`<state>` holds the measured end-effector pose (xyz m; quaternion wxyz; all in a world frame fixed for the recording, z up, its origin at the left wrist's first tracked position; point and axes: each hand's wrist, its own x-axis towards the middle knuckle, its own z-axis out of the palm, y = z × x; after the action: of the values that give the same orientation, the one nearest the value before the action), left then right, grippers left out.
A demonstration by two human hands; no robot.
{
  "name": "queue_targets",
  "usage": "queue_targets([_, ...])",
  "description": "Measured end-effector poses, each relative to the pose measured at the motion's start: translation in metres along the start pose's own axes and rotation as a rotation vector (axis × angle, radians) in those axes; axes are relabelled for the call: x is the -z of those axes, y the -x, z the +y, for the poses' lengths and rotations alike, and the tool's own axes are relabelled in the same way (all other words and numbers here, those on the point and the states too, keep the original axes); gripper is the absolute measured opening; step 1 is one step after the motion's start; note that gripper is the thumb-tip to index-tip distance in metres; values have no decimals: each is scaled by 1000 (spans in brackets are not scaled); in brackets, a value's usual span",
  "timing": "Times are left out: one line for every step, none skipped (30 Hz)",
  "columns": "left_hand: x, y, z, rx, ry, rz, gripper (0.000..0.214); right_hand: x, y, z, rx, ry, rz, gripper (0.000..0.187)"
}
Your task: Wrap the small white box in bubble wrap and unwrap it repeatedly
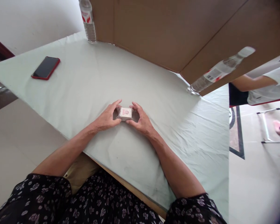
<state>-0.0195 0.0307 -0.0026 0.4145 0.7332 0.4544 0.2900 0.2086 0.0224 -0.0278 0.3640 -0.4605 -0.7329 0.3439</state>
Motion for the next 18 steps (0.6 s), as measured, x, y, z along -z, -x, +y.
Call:
queue_targets([-1,-1,-1,-10,-9,26,91,-1,-1,0,9,4,10,86])
queue_targets([-3,-1,-3,-25,-11,51,90,-3,-2,0,18,8,25,83])
queue_targets([-4,-2,-5,-43,-8,76,90,-4,-2,0,26,12,40,81])
queue_targets([-4,-3,-8,-60,-5,95,90,-6,-3,0,30,18,50,80])
queue_targets([-4,-4,-10,-74,-5,105,90,-7,-3,0,28,24,54,80])
queue_targets([-4,-4,-12,-80,-6,107,90,-8,-2,0,22,32,51,81])
queue_targets([-3,-4,-14,-78,-11,103,91,-9,-2,0,12,39,41,82])
queue_targets([-2,-4,-14,-68,-18,97,91,-8,-1,1,3,46,30,83])
queue_targets([0,-3,-14,-51,-25,89,93,-8,0,2,-3,54,24,86])
queue_targets([3,-2,-13,-26,-29,80,94,-6,1,4,-6,62,23,88])
queue_targets([6,-1,-11,4,-31,73,96,-4,2,5,-6,70,26,91])
queue_targets([10,1,-9,36,-31,68,98,-1,3,7,-5,76,30,92])
queue_targets([13,2,-7,65,-32,61,98,2,4,9,-6,82,34,93])
queue_targets([16,4,-6,89,-36,48,98,4,5,11,-9,86,36,93])
queue_targets([20,5,-4,104,-44,27,97,6,6,12,-11,89,35,92])
queue_targets([22,6,-3,111,-58,1,96,8,7,14,-11,93,32,92])
queue_targets([24,7,-2,112,-75,-26,95,9,7,15,-10,101,29,92])
queue_targets([26,7,-2,112,-90,-51,95,9,7,15,-8,113,25,91])
